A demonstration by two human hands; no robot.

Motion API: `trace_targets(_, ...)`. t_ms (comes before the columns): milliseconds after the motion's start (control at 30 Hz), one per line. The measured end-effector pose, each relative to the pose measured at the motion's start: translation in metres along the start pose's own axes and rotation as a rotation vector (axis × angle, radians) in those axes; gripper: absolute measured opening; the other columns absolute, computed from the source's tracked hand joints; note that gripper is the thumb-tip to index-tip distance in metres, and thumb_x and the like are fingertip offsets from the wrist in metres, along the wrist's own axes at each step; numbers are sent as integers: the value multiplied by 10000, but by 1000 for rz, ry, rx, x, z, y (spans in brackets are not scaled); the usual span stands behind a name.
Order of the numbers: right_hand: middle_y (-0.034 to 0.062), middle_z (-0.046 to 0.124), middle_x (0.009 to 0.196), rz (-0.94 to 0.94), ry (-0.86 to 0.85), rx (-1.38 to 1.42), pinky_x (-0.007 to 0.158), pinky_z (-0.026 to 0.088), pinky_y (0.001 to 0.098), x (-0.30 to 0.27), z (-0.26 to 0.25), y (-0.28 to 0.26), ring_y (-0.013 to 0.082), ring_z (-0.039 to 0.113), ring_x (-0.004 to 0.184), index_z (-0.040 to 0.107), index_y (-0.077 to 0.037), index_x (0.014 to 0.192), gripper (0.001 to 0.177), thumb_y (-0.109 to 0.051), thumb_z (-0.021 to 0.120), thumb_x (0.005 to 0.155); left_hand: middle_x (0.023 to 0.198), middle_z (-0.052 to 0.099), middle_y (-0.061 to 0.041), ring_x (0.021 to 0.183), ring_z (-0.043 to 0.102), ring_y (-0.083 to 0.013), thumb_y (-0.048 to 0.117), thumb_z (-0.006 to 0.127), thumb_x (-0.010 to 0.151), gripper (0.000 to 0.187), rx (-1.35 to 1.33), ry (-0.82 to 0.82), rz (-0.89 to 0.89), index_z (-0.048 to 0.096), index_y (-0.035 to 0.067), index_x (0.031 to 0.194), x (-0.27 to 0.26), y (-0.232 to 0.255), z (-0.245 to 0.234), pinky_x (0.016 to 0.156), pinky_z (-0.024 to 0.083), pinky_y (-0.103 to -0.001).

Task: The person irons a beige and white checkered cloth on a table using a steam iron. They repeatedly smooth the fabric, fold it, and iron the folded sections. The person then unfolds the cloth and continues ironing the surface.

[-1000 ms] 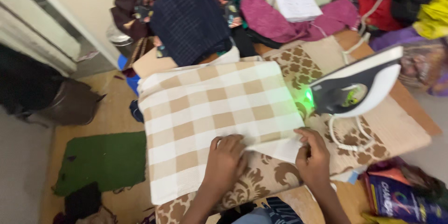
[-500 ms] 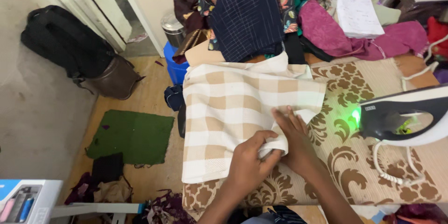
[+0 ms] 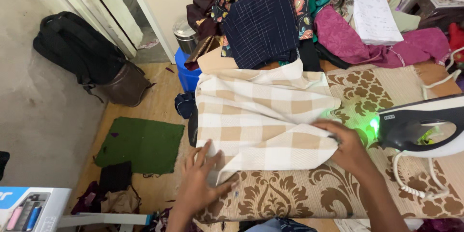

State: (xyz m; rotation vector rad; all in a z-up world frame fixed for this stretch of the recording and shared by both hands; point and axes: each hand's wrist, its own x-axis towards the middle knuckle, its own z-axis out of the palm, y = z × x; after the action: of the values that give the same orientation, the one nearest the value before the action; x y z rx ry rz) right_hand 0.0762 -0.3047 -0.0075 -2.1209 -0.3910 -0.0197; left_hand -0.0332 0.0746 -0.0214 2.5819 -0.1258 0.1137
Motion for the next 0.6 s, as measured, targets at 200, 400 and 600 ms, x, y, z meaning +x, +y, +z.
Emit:
trace_targets(200, 80, 750, 1148, -32, 122, 1, 894, 523, 273, -2, -19, -2, 133, 675, 1040, 701, -27, 1191, 402, 91, 617, 817, 1139, 736, -211, 1166, 665, -404, -69, 635, 718, 548, -125, 304, -67, 703, 79, 1241, -2, -5, 20, 971, 525, -473)
trace_targets(400, 33, 759, 1001, 95, 152, 66, 783, 517, 232, -5, -12, 12, 81, 648, 898, 703, -31, 1191, 376, 91, 580, 857, 861, 736, -239, 801, 729, -383, -67, 532, 810, 303, -394, 445, -151, 674, -25, 1074, 36, 2, -20, 713, 556, -450)
trace_targets(600, 69, 719, 1082, 242, -44, 151, 869, 508, 289, -22, -29, 77, 139, 636, 1000, 684, -32, 1238, 358, 27, 627, 889, 848, 772, -169, 746, 774, -272, 76, 559, 810, 388, -382, -112, -93, 723, -25, 1147, 42, -7, -81, 732, 587, -386)
